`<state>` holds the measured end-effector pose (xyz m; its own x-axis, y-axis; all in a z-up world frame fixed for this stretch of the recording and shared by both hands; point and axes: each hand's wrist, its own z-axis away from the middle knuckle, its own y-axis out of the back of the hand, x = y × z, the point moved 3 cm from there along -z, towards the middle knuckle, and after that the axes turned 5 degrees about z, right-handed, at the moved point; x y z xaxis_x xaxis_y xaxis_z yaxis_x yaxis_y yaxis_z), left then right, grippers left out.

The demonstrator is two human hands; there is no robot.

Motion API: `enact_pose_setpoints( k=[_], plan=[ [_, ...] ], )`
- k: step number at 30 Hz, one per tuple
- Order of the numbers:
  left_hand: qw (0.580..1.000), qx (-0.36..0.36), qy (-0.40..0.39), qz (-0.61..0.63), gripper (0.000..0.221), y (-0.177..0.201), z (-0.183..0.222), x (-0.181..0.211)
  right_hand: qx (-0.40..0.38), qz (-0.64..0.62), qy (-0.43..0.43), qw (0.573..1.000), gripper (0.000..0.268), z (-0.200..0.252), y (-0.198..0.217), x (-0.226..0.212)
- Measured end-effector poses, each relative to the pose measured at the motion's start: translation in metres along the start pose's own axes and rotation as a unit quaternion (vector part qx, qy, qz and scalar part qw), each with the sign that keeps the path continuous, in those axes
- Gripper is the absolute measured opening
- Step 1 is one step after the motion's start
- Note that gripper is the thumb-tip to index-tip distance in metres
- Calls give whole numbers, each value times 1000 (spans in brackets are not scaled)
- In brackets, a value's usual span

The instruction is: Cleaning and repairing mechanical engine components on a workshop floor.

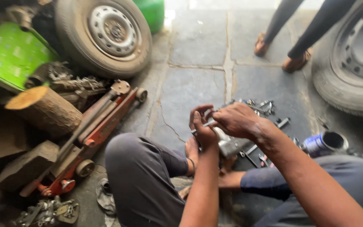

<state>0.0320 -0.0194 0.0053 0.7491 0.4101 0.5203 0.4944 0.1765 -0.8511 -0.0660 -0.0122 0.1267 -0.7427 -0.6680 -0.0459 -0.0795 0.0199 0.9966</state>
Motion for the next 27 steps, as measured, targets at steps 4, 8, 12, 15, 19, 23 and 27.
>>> enact_pose_setpoints(
  k=[4, 8, 12, 15, 19, 23, 27],
  plan=[
    [985, -166, 33, -11, 52, -6, 8, 9, 38, 9, -15, 999, 22, 10, -8, 1],
    [971, -227, 80, 8, 49, -10, 6, 15, 83, -26, -10, 996, 23, 15, -3, 9],
    [961, -248, 96, -81, 47, -30, 15, 23, 88, -57, 34, 994, 27, 17, -6, 29],
    [967, -243, 61, -52, 43, -20, 15, 11, 68, -61, 52, 994, 26, 18, -1, 32],
    [973, -194, 126, 9, 42, -28, 16, 21, 128, -67, 63, 987, 24, 22, -2, 16],
    [971, -202, 119, -53, 48, -24, 9, 25, 162, -55, 28, 985, 23, 21, -9, 9],
    [964, -190, 183, -35, 51, -19, 1, 27, 192, -42, 3, 980, 23, 23, -13, 3]
  ],
)
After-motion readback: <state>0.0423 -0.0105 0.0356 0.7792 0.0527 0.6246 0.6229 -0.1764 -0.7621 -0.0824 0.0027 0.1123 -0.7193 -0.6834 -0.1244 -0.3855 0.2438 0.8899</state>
